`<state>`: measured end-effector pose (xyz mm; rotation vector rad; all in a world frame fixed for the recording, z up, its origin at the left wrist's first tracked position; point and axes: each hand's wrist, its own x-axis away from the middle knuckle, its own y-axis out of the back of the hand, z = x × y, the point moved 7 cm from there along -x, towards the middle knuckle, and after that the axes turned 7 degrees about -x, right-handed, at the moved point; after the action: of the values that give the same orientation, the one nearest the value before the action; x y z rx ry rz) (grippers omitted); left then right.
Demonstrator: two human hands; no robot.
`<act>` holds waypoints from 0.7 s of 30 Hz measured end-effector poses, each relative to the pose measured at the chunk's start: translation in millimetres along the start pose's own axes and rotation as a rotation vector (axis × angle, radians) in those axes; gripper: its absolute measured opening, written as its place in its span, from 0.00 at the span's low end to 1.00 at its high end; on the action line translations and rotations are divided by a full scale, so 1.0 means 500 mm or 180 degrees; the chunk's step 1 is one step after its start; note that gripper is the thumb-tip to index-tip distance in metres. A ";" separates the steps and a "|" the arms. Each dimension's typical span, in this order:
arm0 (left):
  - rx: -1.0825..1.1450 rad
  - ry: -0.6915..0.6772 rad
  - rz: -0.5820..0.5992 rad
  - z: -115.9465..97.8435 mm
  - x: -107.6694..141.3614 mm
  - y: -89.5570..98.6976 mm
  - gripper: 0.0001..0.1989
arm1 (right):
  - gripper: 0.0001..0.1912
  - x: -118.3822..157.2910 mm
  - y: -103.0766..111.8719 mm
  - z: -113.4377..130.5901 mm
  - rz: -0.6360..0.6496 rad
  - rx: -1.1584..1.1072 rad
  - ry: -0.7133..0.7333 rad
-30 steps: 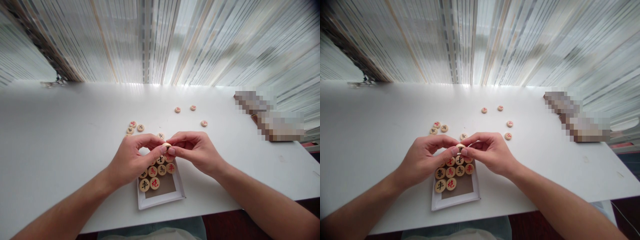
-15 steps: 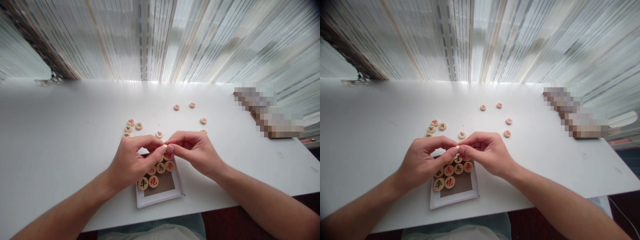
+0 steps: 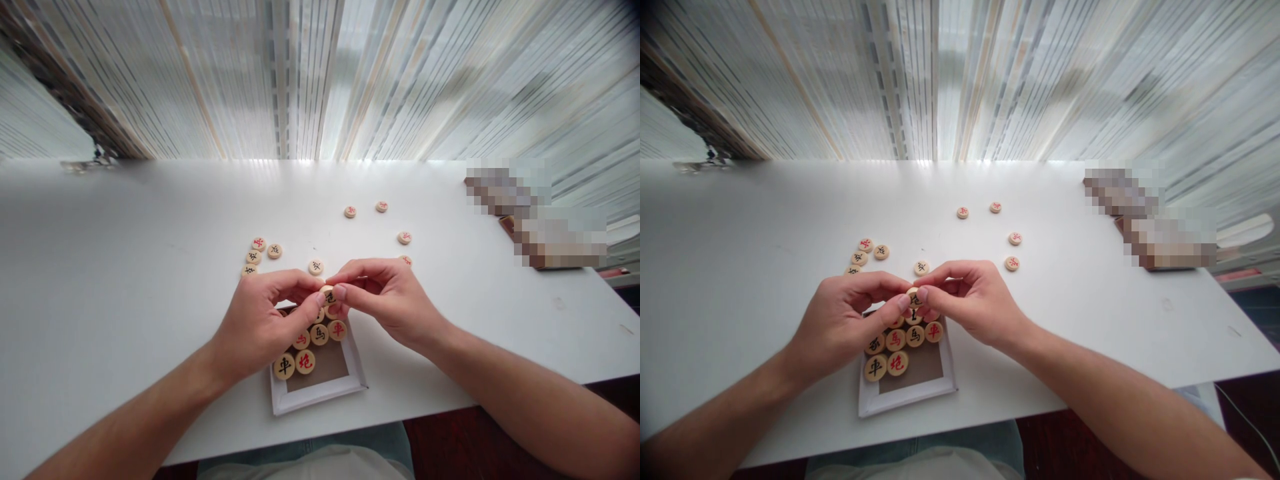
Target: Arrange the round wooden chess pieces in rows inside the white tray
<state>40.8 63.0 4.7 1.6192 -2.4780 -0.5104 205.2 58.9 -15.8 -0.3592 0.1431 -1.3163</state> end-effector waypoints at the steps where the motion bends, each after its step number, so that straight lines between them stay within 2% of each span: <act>1: 0.0038 0.0019 0.0018 0.001 0.001 -0.002 0.07 | 0.13 0.000 0.001 -0.003 -0.0016 -0.0054 -0.0034; 6: 0.0469 0.0212 0.0068 0.009 0.001 -0.010 0.06 | 0.12 -0.002 0.009 -0.016 -0.0045 -0.0308 -0.0129; 11: 0.0773 0.0365 -0.0025 0.020 -0.002 -0.004 0.11 | 0.16 -0.003 0.014 -0.022 -0.0015 -0.0456 -0.0225; 21: 0.1107 0.0339 -0.0026 0.016 -0.005 -0.003 0.09 | 0.16 -0.005 0.008 -0.019 0.0041 -0.0556 -0.0275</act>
<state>41.0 66.5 -3.0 1.7185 -2.5876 0.0119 205.2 60.6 -26.6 -0.5620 0.1880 -1.2767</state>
